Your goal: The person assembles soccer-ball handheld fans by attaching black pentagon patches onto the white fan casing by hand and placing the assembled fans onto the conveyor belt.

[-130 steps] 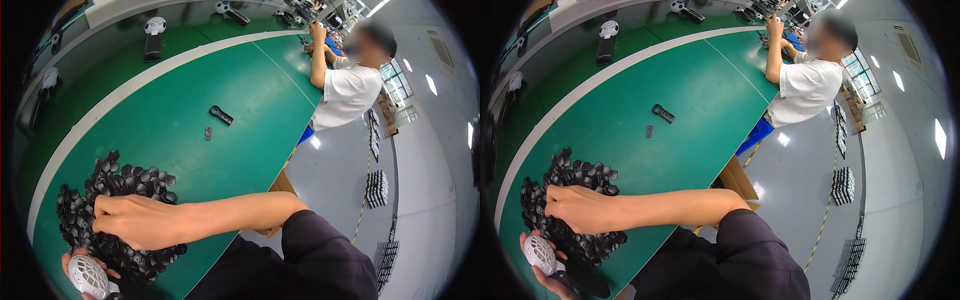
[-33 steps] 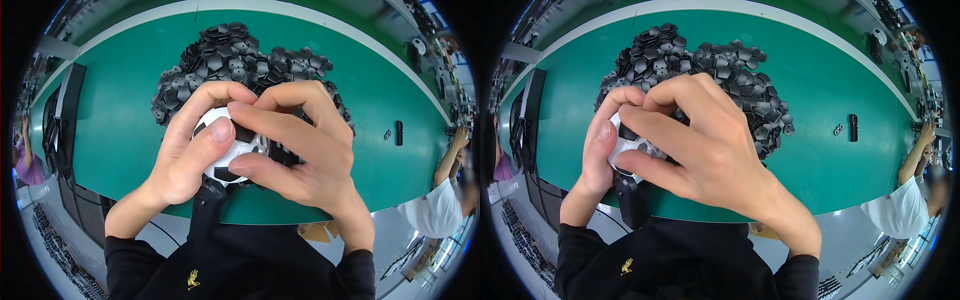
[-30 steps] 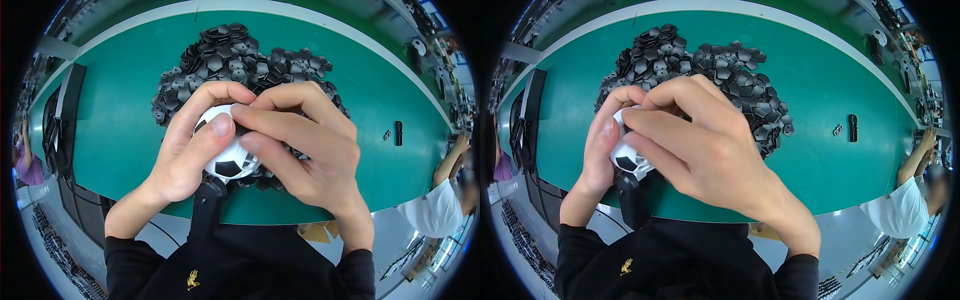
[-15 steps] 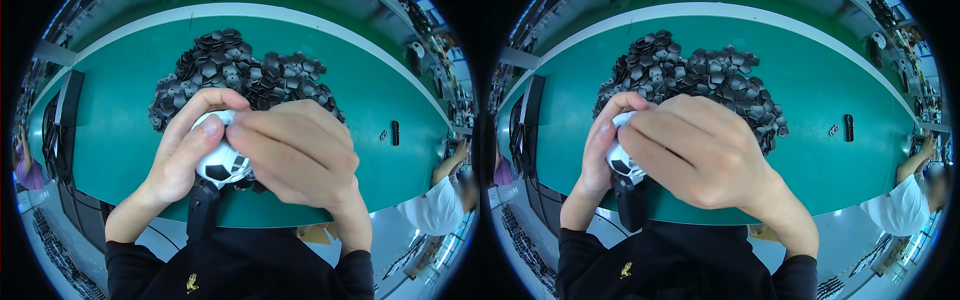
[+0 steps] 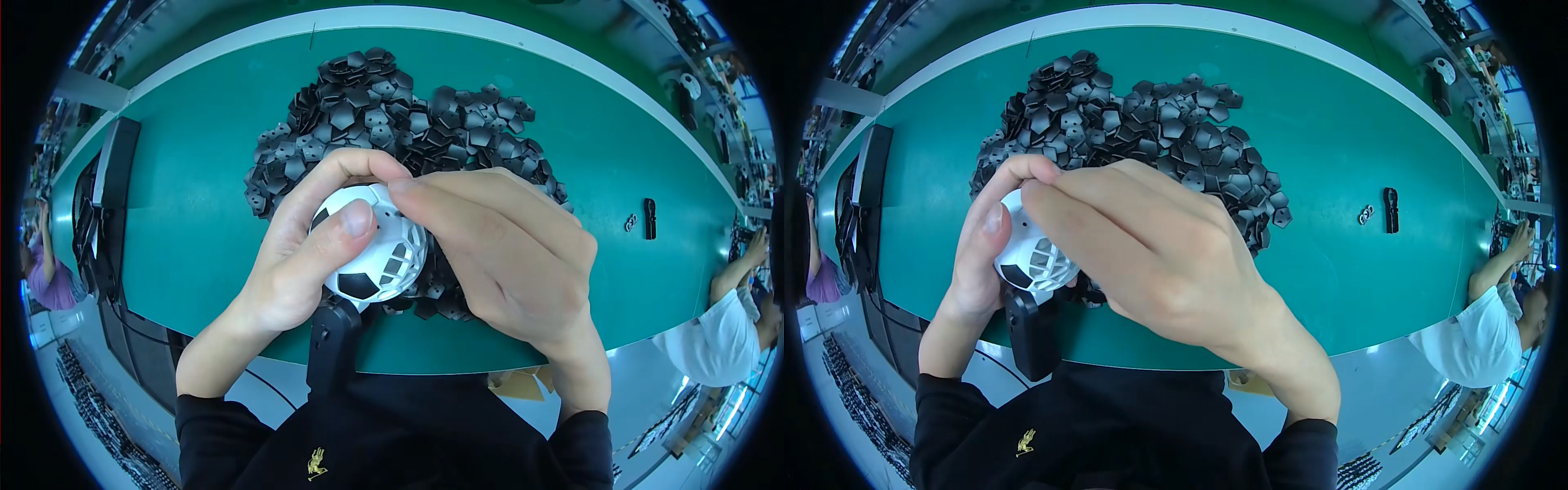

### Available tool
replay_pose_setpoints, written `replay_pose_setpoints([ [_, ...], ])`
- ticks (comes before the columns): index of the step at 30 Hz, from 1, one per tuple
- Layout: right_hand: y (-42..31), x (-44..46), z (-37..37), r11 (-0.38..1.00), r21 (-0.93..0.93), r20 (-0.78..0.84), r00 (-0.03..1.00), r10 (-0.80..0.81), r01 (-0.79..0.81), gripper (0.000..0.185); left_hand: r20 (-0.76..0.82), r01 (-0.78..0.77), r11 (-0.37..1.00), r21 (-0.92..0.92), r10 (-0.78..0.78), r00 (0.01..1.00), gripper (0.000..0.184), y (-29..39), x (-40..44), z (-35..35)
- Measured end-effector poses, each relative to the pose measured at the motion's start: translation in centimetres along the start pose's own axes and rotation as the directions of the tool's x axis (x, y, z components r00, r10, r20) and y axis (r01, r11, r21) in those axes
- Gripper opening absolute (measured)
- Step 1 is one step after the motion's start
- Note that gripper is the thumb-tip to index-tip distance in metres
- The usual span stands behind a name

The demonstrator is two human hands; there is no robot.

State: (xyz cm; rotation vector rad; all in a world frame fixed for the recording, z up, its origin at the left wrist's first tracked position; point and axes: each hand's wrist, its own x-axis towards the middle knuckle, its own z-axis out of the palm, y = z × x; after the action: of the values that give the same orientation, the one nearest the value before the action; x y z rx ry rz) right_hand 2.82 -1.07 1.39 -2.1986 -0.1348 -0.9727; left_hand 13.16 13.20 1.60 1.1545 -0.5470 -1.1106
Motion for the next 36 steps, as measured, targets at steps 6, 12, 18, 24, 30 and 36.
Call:
replay_pose_setpoints([
  [6,-0.8,-0.1,1.2,0.968,-0.191,-0.074,0.981,-0.179,0.162,0.025,-0.043,-0.095,0.99,0.101,0.099,0.994,0.051,-0.4,0.2,0.6],
  [12,-1.8,-0.5,1.6,0.94,-0.31,-0.157,0.967,-0.2,0.144,0.011,-0.076,-0.118,0.991,0.061,0.122,0.99,0.052,-0.5,0.3,1.6],
  [18,-1.8,-1.1,1.1,0.941,-0.318,-0.202,0.961,-0.19,0.119,0.007,-0.08,-0.07,0.997,0.016,0.071,0.994,0.05,-0.8,0.3,2.0],
  [24,-2.4,-1.8,1.9,0.925,-0.365,-0.218,0.955,-0.2,0.11,0.008,-0.049,-0.017,1.0,-0.007,0.016,0.999,0.048,-1.0,-0.3,0.7],
  [30,-1.4,-1.9,1.8,0.975,-0.208,-0.238,0.962,-0.133,0.083,0.009,-0.11,-0.02,1.0,0.007,0.021,0.994,0.042,-0.9,-0.1,1.0],
  [36,-0.1,-1.0,-3.9,0.982,-0.011,0.079,0.979,0.187,-0.186,0.012,0.114,-0.044,0.969,-0.244,0.074,0.991,0.036,-0.6,0.0,0.3],
])
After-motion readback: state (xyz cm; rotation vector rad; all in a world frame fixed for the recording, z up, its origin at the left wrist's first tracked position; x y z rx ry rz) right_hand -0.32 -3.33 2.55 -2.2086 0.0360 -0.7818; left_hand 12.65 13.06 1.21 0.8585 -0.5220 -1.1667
